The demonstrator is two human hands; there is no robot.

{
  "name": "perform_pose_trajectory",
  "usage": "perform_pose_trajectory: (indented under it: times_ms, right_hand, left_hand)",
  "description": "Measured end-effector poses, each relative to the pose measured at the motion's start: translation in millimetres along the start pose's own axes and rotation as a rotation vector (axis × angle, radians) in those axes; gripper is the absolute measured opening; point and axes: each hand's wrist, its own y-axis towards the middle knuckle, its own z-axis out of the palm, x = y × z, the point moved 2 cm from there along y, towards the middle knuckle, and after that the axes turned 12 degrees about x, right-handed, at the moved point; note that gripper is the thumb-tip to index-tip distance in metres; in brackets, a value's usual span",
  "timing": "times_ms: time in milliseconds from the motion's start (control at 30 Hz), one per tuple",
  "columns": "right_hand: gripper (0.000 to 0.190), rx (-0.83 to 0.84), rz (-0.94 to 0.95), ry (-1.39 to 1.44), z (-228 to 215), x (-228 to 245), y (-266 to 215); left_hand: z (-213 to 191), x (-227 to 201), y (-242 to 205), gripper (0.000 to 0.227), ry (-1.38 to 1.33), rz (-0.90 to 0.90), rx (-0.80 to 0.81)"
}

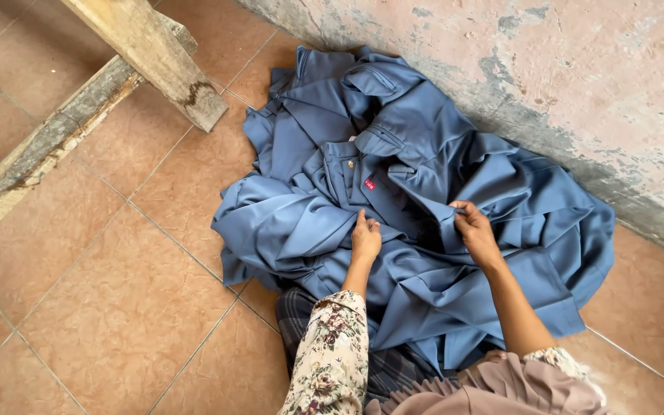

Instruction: Folding blue trousers on the floor and stacking them neatly.

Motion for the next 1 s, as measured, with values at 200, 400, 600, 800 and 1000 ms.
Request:
perform_pose_trajectory:
  times_ms: [200, 400, 600, 800, 1000]
  right_hand:
    - [0.015, -0.046, -0.129, 0.315, 12, 32, -5]
    - [0.018, 0.045, -0.181, 0.338, 75, 148, 0]
    - [0.024, 0.173, -0.343, 0.303, 129, 253, 8]
    - [0.01, 0.144, -0.387, 0.098, 137, 229, -9]
    - [0.012, 0.573, -0.175, 0.059, 179, 170, -162]
  left_hand:
    - [17, -32, -36, 0.072, -0.531, -0.015, 0.26]
    - [-16, -176, -164, 0.104, -0.229, 0.091, 0.687]
    - [-54, -184, -157, 0.055, -0.018, 0.275, 0.191]
    - [-96, -130, -169, 0.04, 0.256, 0.297, 0.134]
    - [-213, -176, -209, 0.043, -0.523, 0.34, -0.09]
